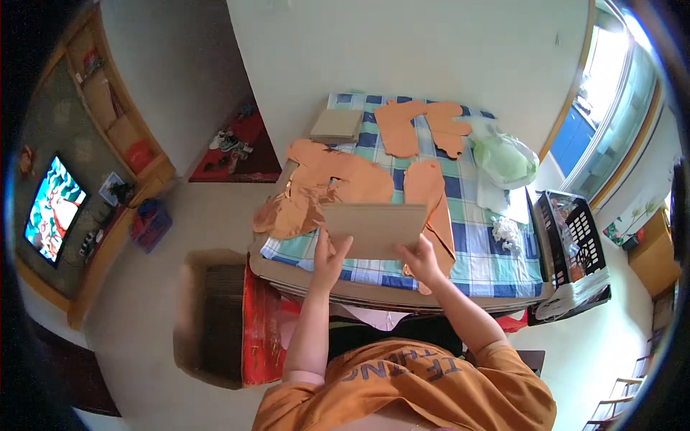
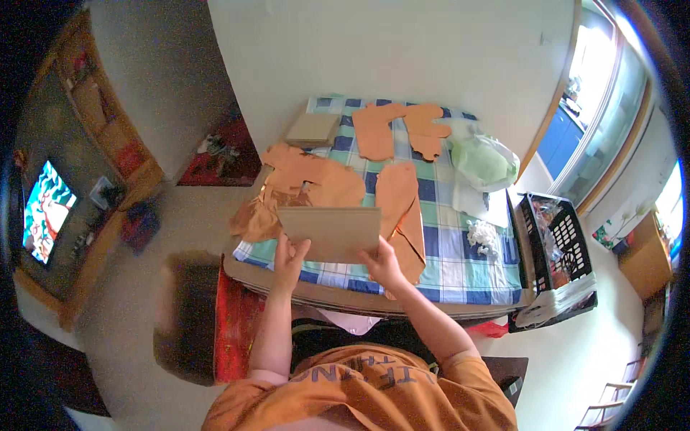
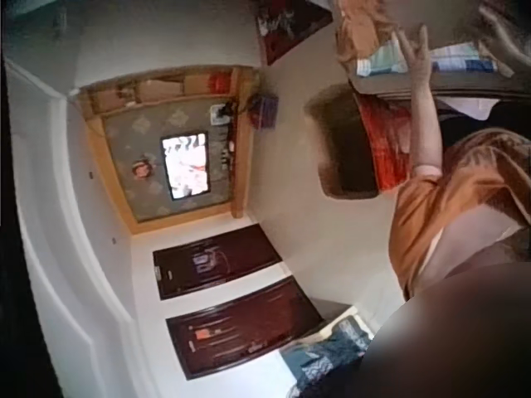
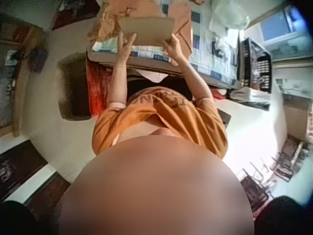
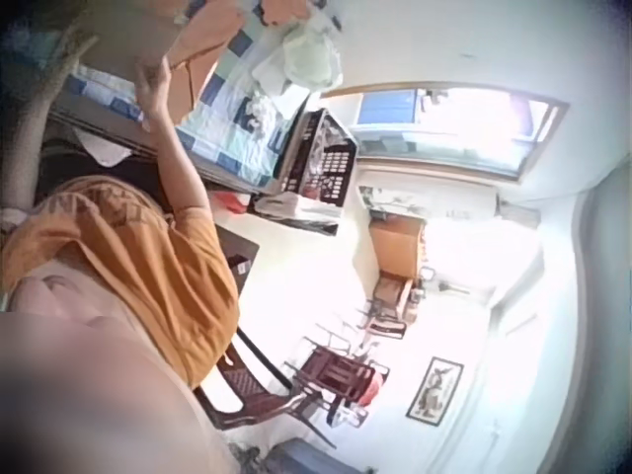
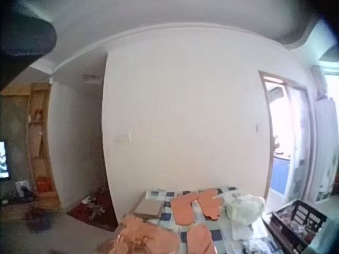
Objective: The person is packaging thin orange foil-like sheets by placing them on cardboard backing and sliding them into plastic sleeves.
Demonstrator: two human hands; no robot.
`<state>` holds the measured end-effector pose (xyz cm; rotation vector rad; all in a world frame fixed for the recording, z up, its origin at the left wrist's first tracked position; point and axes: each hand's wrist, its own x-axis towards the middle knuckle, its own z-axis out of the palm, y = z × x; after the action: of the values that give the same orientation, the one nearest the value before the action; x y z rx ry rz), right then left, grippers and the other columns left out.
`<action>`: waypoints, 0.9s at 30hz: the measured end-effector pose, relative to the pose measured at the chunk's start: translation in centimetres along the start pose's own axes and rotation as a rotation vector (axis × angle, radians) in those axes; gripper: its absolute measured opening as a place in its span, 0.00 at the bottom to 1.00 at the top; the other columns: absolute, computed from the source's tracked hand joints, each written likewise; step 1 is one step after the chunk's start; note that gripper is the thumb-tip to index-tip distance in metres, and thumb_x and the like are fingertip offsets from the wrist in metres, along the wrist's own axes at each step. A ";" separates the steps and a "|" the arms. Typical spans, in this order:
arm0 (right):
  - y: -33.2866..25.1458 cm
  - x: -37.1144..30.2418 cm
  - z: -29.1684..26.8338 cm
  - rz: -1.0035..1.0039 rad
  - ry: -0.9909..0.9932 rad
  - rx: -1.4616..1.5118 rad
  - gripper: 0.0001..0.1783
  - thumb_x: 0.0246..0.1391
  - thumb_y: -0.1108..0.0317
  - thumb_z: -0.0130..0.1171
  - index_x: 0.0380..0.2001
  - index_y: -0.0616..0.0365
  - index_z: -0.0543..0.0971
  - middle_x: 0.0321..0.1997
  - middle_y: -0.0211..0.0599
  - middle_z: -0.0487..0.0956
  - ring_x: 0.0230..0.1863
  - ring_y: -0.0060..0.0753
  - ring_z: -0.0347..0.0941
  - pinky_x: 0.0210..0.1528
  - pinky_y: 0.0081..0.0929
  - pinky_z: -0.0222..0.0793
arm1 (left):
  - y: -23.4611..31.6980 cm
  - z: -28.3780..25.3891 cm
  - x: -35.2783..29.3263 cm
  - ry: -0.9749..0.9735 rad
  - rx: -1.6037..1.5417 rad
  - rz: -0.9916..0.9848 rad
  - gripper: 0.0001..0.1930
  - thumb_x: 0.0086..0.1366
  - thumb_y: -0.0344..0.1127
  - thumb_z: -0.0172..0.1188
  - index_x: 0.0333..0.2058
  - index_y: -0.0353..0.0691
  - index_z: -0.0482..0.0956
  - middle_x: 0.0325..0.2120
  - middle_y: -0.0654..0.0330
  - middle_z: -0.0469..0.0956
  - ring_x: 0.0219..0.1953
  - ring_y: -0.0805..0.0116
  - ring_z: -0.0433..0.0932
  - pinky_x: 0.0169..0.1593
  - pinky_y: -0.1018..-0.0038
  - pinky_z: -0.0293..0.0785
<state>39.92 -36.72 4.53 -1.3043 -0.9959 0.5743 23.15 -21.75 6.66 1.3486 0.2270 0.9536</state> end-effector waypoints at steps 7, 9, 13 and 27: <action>5.4 0.1 3.4 -0.033 -0.003 0.174 0.24 0.56 0.79 0.56 0.57 0.61 0.66 0.52 0.32 0.72 0.55 0.23 0.65 0.57 0.26 0.62 | -3.4 -4.1 -0.6 0.001 0.215 0.043 0.23 0.64 0.28 0.59 0.57 0.35 0.65 0.51 0.59 0.72 0.53 0.71 0.70 0.57 0.73 0.65; 6.1 0.0 2.9 -0.017 -0.049 0.166 0.26 0.57 0.79 0.55 0.58 0.60 0.64 0.55 0.32 0.70 0.58 0.23 0.63 0.59 0.26 0.60 | -3.2 -4.6 -0.4 -0.043 0.201 -0.027 0.20 0.64 0.29 0.59 0.54 0.34 0.69 0.48 0.59 0.74 0.52 0.73 0.71 0.56 0.73 0.66; 5.3 -0.1 2.4 -0.023 -0.030 0.094 0.20 0.58 0.76 0.56 0.54 0.62 0.68 0.48 0.31 0.74 0.53 0.23 0.67 0.56 0.26 0.63 | -3.3 -5.6 -0.5 -0.069 0.191 -0.048 0.18 0.64 0.30 0.60 0.52 0.33 0.70 0.45 0.60 0.76 0.49 0.74 0.73 0.53 0.75 0.68; -3.2 0.0 0.4 0.098 -0.049 -0.002 0.16 0.59 0.71 0.58 0.50 0.61 0.72 0.44 0.29 0.78 0.46 0.21 0.72 0.48 0.23 0.69 | 0.6 -5.4 0.8 -0.209 0.167 -0.121 0.07 0.66 0.27 0.55 0.41 0.31 0.76 0.29 0.67 0.76 0.30 0.83 0.70 0.34 0.83 0.67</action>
<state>39.01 -37.15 7.57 -1.3517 -0.9769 0.6832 19.91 -17.35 6.09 1.5586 0.2292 0.6987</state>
